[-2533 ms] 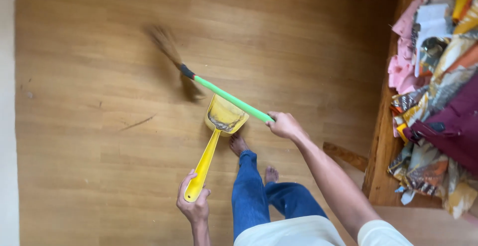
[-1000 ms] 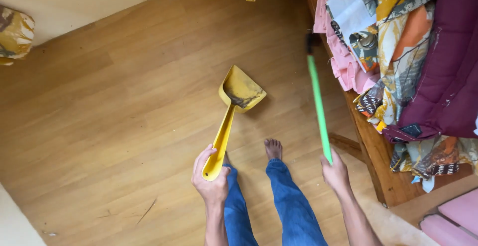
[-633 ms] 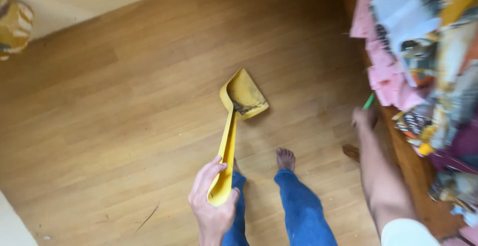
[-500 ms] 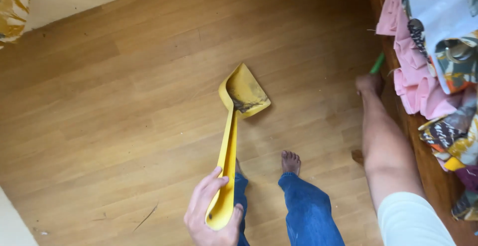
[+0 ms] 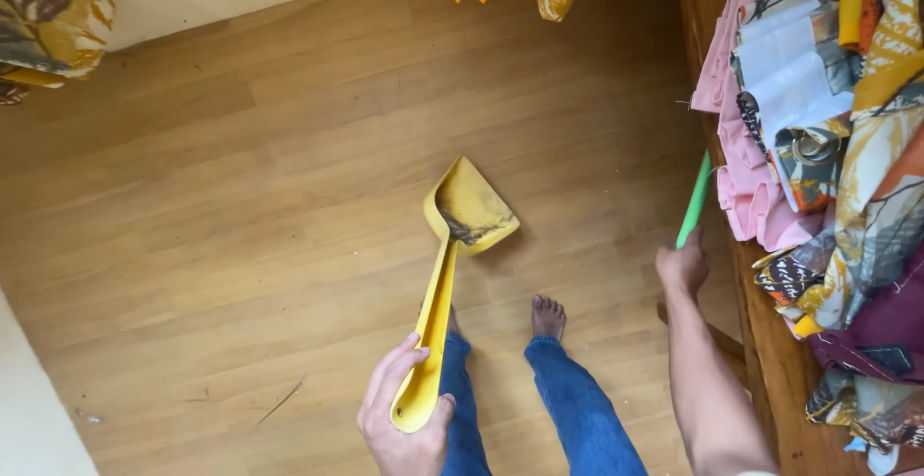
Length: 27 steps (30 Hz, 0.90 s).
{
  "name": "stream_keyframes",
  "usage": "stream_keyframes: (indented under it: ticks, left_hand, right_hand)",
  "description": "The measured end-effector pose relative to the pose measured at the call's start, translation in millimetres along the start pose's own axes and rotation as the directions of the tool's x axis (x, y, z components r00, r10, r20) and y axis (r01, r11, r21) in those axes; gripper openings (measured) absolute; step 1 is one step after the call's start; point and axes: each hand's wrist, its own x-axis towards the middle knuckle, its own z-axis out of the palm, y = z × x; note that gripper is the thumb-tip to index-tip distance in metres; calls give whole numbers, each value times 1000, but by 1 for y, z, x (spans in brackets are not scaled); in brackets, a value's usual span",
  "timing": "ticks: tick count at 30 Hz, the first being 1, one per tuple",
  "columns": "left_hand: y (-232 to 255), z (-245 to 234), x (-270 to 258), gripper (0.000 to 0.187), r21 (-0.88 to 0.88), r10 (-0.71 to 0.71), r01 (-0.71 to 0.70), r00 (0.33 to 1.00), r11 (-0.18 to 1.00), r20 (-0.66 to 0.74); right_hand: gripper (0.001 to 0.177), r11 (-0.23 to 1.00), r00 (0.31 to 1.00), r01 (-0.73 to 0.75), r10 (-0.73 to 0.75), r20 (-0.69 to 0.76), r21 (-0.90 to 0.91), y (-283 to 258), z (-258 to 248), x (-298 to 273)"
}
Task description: The person sweeps a wooden floor with a broom and uses a dustpan to collect debris. They briefly move a rug to sweep underneath it, then continue sweeping and gathering dirt into the dustpan.
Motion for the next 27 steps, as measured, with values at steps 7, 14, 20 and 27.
stream_keyframes:
  ticks: [7,14,20,27]
  left_hand:
    - [6,11,-21,54,-7,-9,10,1000,1000,4]
    - [4,4,-27,56,-84,-168,160,981,983,-98]
    - [0,-23,6,54,-77,-136,134,990,988,-21]
    - [-10,-59,55,54,-39,-47,50,995,998,85]
  right_hand:
    - [58,977,986,11,24,164,-211,-59,29,40]
    - [61,981,868,-48,-53,493,190,-65,-155,-188]
    - [64,841,866,-325,79,495,433,-123,-201,-250]
    - [14,114,878,-398,-239,414,910,-217,-64,-154]
